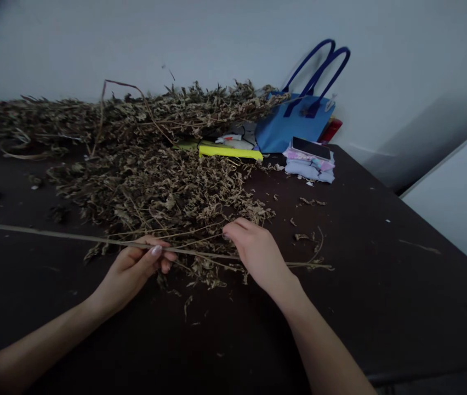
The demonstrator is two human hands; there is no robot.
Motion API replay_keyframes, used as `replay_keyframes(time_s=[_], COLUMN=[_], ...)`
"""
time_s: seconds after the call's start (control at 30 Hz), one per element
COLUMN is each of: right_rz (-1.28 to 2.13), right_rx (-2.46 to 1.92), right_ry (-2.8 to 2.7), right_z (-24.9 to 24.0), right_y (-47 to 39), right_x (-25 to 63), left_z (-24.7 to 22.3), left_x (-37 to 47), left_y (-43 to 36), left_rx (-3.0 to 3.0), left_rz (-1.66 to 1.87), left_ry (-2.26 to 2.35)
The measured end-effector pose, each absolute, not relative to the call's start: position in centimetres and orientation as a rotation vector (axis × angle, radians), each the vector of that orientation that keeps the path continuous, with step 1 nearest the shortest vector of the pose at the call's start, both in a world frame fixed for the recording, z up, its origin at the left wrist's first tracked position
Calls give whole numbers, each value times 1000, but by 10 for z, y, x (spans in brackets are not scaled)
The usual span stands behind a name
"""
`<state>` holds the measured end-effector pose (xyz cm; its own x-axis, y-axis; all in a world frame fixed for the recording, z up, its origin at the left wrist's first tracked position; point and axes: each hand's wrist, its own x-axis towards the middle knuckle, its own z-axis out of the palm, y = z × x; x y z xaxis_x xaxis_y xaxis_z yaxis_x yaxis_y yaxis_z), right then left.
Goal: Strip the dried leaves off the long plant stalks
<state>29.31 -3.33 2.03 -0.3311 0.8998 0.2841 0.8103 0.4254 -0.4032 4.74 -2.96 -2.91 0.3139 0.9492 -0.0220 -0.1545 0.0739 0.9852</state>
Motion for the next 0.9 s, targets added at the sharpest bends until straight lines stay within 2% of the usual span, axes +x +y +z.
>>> replay_keyframes(time_s=[0.73,0.9], right_rz=[19,60], right_rx=[-1610,-1569], right_ry=[-2168,-2169], right_z=[13,8], right_y=[-23,-17], right_x=[312,319], left_z=[-25,-25], left_x=[47,45], left_y=[-29,-27], left_rx=[1218,1223], left_rz=[1018,1029], left_ry=[927,955])
